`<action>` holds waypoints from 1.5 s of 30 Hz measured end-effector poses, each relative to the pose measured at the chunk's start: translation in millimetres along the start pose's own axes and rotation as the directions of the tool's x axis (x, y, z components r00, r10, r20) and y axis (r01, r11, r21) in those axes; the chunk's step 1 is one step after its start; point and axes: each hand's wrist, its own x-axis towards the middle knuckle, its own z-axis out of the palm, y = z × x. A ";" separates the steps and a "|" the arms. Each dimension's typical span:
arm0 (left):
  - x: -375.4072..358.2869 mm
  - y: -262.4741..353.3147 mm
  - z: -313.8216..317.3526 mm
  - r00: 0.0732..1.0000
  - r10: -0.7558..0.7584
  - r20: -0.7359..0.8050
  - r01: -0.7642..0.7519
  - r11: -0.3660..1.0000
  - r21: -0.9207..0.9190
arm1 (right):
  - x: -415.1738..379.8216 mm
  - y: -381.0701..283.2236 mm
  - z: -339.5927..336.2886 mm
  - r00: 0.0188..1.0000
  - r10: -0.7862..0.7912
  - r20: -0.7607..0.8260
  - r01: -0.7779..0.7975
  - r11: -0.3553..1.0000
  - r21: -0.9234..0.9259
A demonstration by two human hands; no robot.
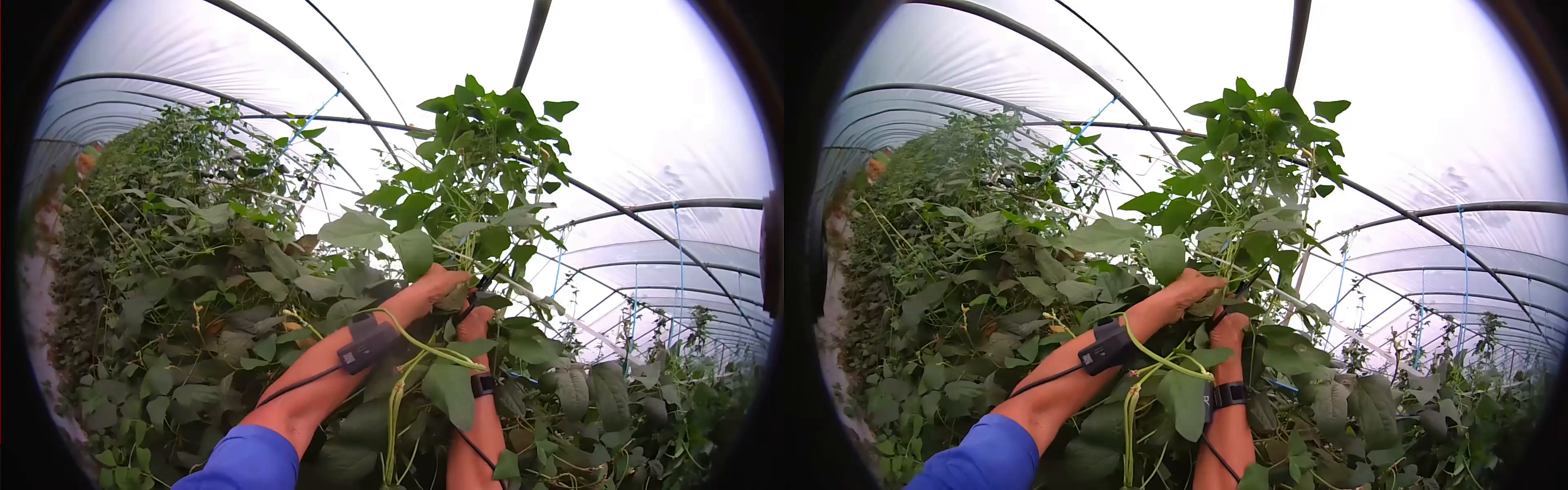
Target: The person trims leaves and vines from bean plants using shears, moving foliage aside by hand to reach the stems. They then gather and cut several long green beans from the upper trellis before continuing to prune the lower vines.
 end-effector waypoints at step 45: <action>28.4 -22.7 29.9 0.998 0.020 -0.065 -0.061 0.689 -0.722 | -30.7 -64.7 4.0 0.973 0.209 -0.101 -0.156 0.911 0.383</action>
